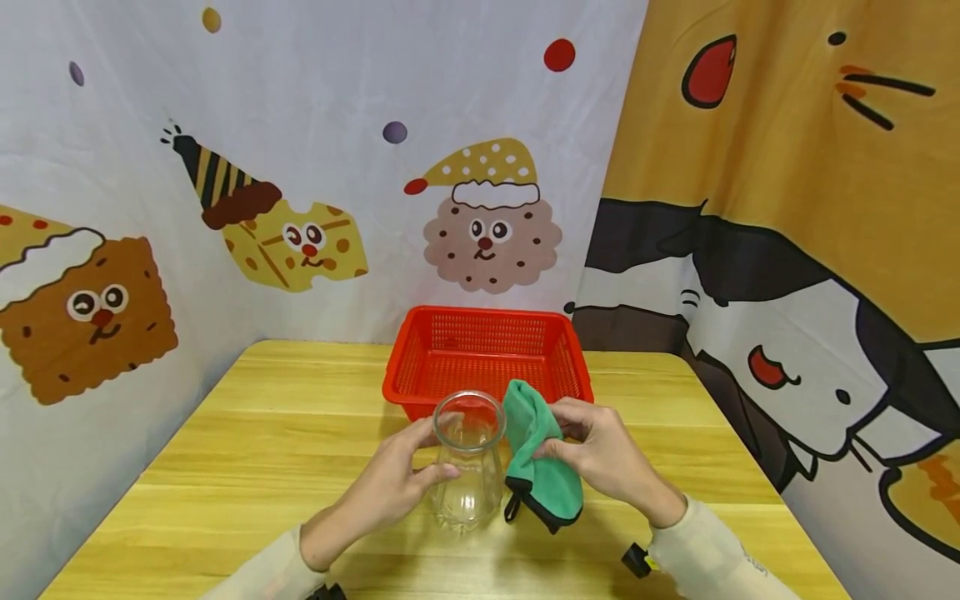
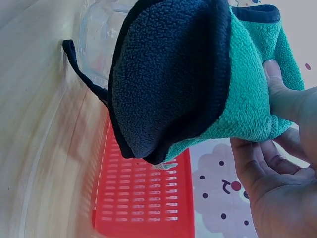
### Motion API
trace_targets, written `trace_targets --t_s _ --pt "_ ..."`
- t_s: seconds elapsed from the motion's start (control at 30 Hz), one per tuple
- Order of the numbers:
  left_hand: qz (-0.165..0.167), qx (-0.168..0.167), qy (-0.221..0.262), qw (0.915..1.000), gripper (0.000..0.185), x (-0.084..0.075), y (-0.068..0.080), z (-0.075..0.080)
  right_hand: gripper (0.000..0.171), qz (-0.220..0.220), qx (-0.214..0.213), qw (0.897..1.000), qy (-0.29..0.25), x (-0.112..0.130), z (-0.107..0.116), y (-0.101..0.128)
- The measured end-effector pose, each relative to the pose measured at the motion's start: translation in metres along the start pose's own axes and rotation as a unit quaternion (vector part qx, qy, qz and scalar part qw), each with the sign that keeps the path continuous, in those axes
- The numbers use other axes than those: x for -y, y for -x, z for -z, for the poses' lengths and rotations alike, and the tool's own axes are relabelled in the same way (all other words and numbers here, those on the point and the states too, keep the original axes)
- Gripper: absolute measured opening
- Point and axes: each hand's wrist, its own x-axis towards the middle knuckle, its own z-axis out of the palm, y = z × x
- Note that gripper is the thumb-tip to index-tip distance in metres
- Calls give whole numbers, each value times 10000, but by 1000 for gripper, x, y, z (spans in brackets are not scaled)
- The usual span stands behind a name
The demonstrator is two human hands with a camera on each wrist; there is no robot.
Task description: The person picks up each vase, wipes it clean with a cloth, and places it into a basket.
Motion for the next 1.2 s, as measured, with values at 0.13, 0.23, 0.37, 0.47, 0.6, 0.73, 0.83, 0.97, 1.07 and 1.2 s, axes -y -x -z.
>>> trace_targets --t_s 0.13,0.23,0.37,0.47,0.6,0.73,0.83,0.97,1.07,1.2 --pt "-18 -33 -173 9998 63 0 1 2 37 43 28 10000 -6 -1 0 0" --pt "0 -36 -207 9998 64 -1 2 3 37 64 38 10000 -12 -2 -1 1" --pt "93 42 -157 9998 66 -1 2 4 36 77 32 10000 4 -2 -1 2" --pt "117 106 -118 9998 67 0 2 4 36 87 33 10000 29 -1 -1 2" --pt "157 202 -2 9997 67 1 2 6 36 95 43 9999 29 -1 -1 3" --pt "253 314 91 9991 67 3 2 7 35 71 68 9999 18 -2 -1 3" --pt "285 374 129 9988 67 5 2 8 35 88 80 9999 21 -2 -2 4" --pt "278 465 130 9984 67 3 3 9 36 153 100 9998 -7 -2 -4 3" --pt "215 549 64 9982 67 0 4 11 37 161 134 9998 -38 -2 -5 3" --pt "234 616 186 9977 66 -2 6 11 38 163 146 9997 -54 -2 -6 3"
